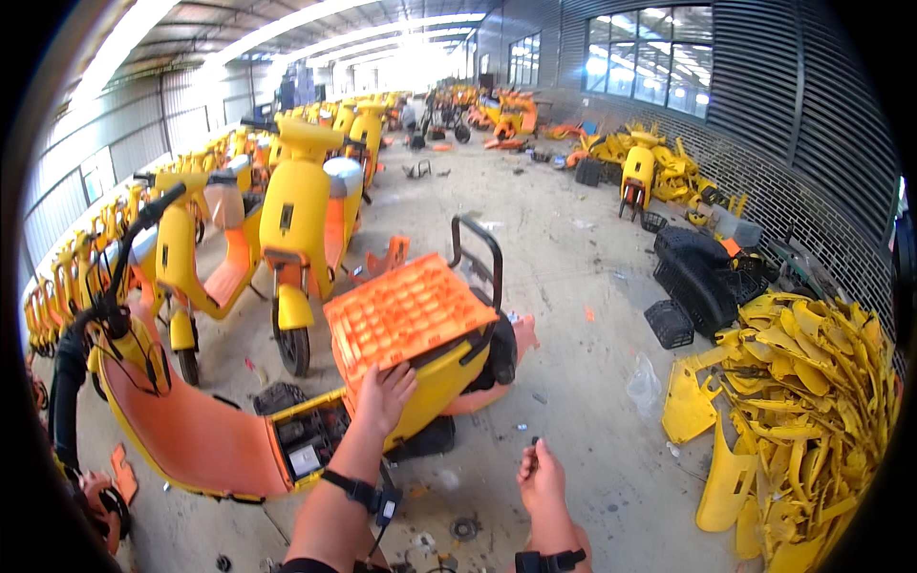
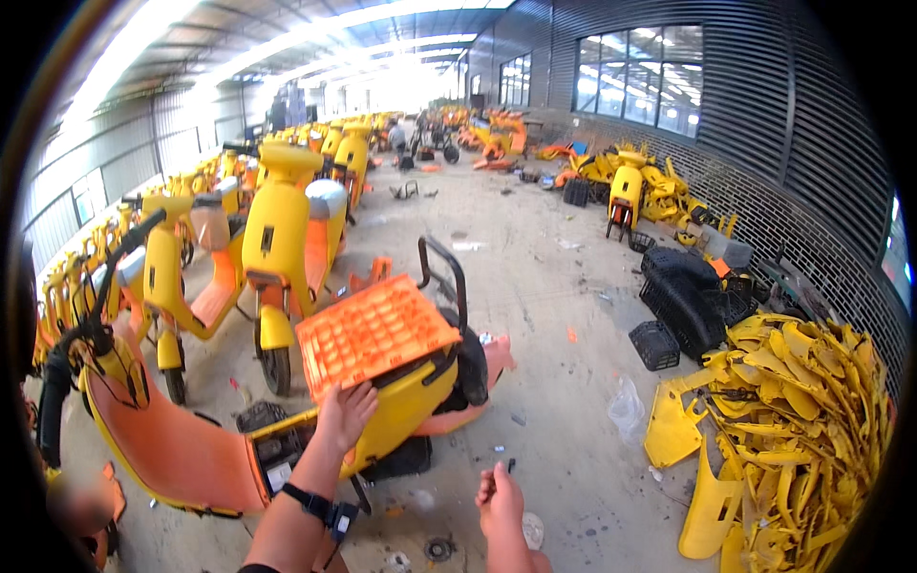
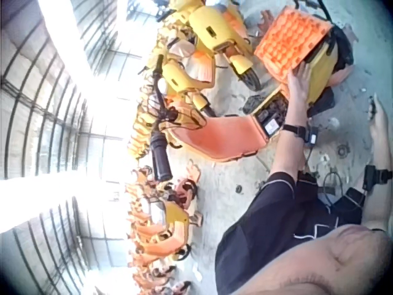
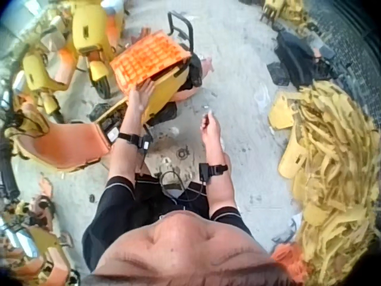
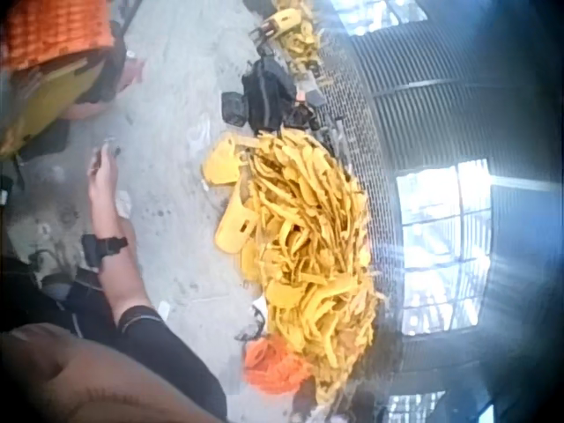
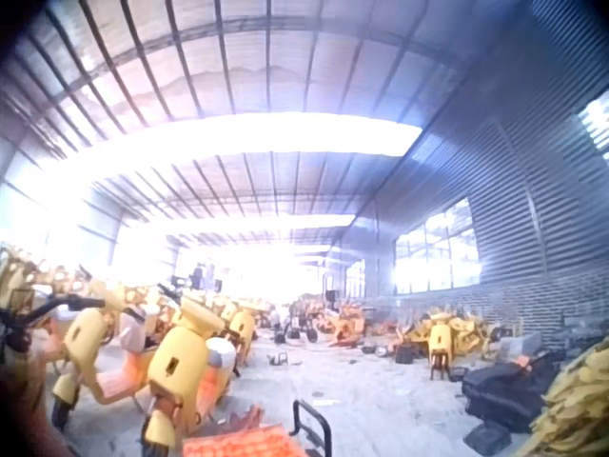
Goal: The person removes an orange plastic cover from the rear of a yellow electric scooter and uses a small metal tool to scrape or clean the underside of the cover. They then place the cover back on the scooter and use a wrench to tighten a bolt on the handlebar stem.
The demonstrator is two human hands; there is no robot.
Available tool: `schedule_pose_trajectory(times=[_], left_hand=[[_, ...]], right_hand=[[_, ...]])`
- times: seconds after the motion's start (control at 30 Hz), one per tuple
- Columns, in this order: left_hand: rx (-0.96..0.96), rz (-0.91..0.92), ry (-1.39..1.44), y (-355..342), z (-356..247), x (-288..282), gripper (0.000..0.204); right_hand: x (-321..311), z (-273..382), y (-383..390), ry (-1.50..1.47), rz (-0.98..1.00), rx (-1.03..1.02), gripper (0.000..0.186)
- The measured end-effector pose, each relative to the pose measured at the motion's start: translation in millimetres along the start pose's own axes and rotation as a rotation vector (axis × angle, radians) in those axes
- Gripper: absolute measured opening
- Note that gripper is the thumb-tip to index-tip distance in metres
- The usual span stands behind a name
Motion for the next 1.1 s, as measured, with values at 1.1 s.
schedule_pose_trajectory(times=[1.1], left_hand=[[-0.300,0.026,-0.874,57,-41,-7,0.045]], right_hand=[[37,-12,-17,0.189,0.105,0.091,0.034]])
Point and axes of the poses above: each hand's wrist, its own y-axis away from the middle knuckle, its own x-axis out of the palm, z = x × y, the point moved 6 cm from there along -y, towards the middle knuckle, and after that the axes turned 1 degree about y, right-handed, at the moved point
